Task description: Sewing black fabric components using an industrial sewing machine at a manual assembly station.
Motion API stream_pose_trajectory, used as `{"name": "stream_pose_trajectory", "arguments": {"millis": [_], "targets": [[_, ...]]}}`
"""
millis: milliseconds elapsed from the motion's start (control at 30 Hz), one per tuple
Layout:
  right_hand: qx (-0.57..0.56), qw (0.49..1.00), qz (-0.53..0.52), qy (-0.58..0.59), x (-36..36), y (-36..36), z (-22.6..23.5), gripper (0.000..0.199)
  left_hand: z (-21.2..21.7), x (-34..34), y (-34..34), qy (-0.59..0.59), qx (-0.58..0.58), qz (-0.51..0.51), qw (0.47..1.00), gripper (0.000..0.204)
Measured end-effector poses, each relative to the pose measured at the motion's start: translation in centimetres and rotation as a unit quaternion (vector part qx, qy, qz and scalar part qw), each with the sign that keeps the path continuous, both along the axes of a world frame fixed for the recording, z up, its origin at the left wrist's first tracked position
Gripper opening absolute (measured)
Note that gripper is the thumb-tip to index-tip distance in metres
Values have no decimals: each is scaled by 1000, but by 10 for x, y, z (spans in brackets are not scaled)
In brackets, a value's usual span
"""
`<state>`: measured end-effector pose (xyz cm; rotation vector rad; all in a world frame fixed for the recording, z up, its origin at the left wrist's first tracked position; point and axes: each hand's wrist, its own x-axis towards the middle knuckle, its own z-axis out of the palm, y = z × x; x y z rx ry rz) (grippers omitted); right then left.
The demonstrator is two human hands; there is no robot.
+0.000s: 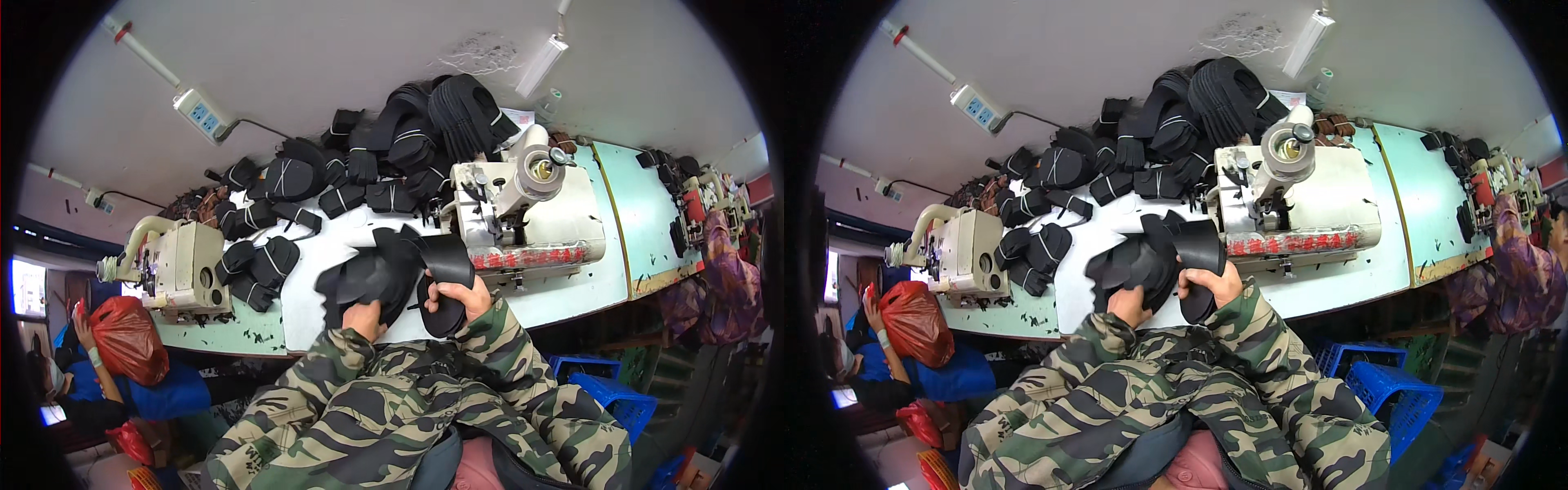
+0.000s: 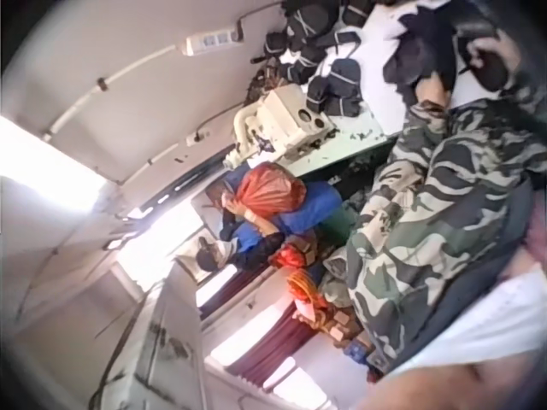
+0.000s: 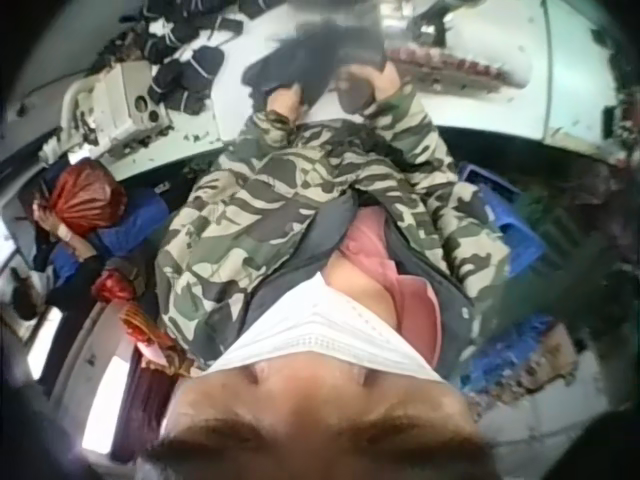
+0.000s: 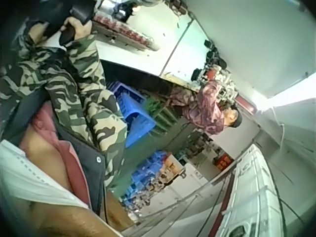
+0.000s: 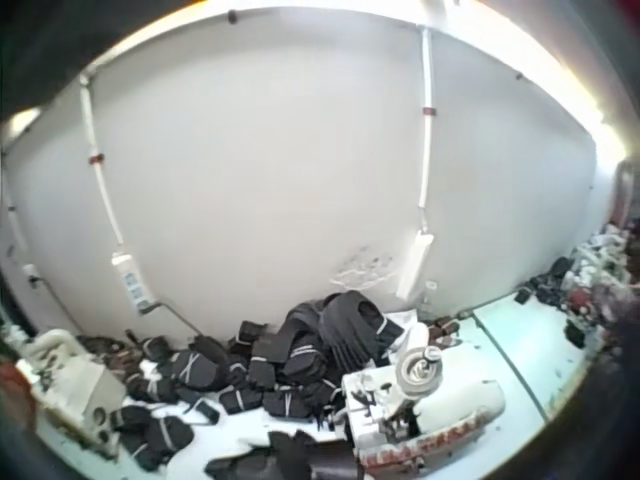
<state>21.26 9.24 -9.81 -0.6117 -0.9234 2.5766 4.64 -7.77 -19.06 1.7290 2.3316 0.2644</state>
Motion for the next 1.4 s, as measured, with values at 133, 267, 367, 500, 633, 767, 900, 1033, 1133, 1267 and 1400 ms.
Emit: {"name": "stream_pose_trajectory", "arguments": {"millis": [133, 267, 367, 500, 633, 767, 900, 1033, 1133, 1267, 1400], "targets": [[10, 1000, -11, -14, 5, 1, 1, 31, 12, 6, 9, -65, -104, 9, 992, 77], [21, 999, 4, -44, 2, 2, -4, 36, 23, 9, 12, -78, -113, -10, 990, 77], [6, 998, 5, -60, -2, 2, -7, 34, 13, 9, 8, -80, -91, -22, 992, 77], [23, 998, -4, -62, -10, 1, -4, 25, -2, -13, 12, -24, -96, 66, 993, 61], [171, 974, -19, -148, -21, -10, -13, 12, -7, -87, 5, -260, 137, 212, 932, 50], [236, 956, 52, -167, -66, -29, -35, 23, 85, -88, 23, -674, 81, 278, 679, 44], [243, 959, 75, -126, -92, -36, -41, 26, 81, -52, 35, -430, 164, 117, 880, 51], [40, 990, 93, -96, -74, -25, -60, 20, 83, -61, 23, -651, 83, 227, 719, 37], [-55, 994, 49, -85, -55, -23, -52, 25, 105, -127, 0, -572, 175, 368, 712, 17], [-117, 988, -7, -97, -16, -4, -54, 21, 140, -139, 8, -172, 274, 261, 910, 41], [-71, 997, 10, -40, -8, 0, -27, 17, 88, -67, 21, -40, -15, 184, 982, 77]]}}
